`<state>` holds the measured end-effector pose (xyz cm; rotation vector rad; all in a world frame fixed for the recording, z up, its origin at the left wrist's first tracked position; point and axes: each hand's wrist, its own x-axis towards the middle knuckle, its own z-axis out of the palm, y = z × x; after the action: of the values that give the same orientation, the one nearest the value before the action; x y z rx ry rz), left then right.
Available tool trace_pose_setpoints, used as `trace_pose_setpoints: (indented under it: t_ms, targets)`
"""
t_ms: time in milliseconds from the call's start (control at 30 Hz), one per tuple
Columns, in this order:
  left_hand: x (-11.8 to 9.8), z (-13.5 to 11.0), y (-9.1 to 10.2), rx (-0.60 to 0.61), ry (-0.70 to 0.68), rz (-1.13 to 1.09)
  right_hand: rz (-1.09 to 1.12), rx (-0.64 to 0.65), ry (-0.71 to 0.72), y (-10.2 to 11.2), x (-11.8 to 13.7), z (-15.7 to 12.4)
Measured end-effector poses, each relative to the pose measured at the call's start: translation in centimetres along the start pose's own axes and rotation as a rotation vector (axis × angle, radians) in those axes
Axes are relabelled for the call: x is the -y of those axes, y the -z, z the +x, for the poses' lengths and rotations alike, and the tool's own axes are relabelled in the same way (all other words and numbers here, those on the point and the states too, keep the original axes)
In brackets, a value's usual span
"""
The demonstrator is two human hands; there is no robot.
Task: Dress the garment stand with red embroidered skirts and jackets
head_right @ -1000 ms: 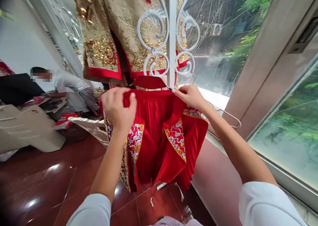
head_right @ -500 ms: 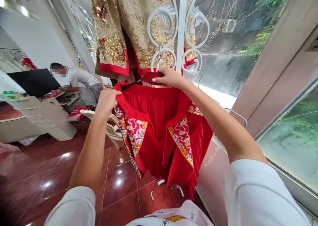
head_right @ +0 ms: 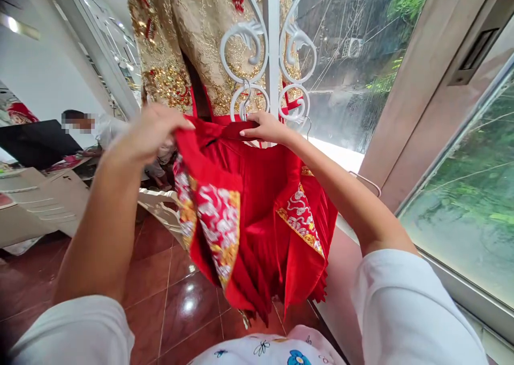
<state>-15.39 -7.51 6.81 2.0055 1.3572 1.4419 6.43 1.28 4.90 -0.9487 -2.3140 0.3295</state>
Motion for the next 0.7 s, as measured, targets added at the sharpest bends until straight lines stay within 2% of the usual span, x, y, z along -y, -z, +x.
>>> trace_pose_setpoints:
  t_ms: [33,67,100,133,167,233,267,300,333,433,533,600,667,700]
  targets:
    - [0.6,-1.0,-0.6,0.190,0.023,0.133,0.048,-0.002,0.001,-0.3,-0.2,0.0]
    - [1.5,-1.7,-0.9,0.331,0.061,0.215,0.090,-0.007,0.006,-0.5,-0.3,0.1]
    - [2.7,-2.2,-1.0,0.393,0.088,0.267,0.121,-0.014,0.014,-0.7,-0.5,0.1]
    - [4.0,-2.6,-0.9,0.347,0.086,0.305,0.139,-0.024,0.023,-0.9,-0.7,0.2]
    - [5.3,-3.0,-0.7,0.207,0.064,0.342,0.145,-0.034,0.030,-1.0,-0.8,0.2]
    - [8.0,-4.1,-0.2,-0.183,0.012,0.445,0.135,-0.059,0.041,-1.1,-1.0,0.3]
    - [9.1,-4.8,-0.3,-0.324,0.011,0.496,0.126,-0.072,0.043,-1.1,-1.0,0.3]
    - [10.0,-5.8,-0.6,-0.391,0.035,0.525,0.116,-0.087,0.045,-1.2,-0.9,0.3]
    - [10.8,-6.8,-1.3,-0.391,0.077,0.529,0.108,-0.101,0.046,-1.2,-0.9,0.3]
    - [12.4,-9.6,-4.5,-0.201,0.176,0.444,0.094,-0.133,0.053,-1.5,-0.9,0.2]
    - [14.0,-11.2,-7.1,-0.061,0.250,0.229,0.092,-0.161,0.059,-1.8,-1.4,0.4]
    - [15.1,-11.6,-6.8,0.043,0.351,0.001,0.088,-0.180,0.064,-1.9,-1.6,0.5]
    - [15.5,-11.5,-4.7,0.139,0.428,-0.167,0.073,-0.200,0.067,-1.9,-1.8,0.5]
    - [15.2,-11.3,-3.0,0.139,0.433,-0.189,0.065,-0.209,0.068,-1.9,-1.8,0.5]
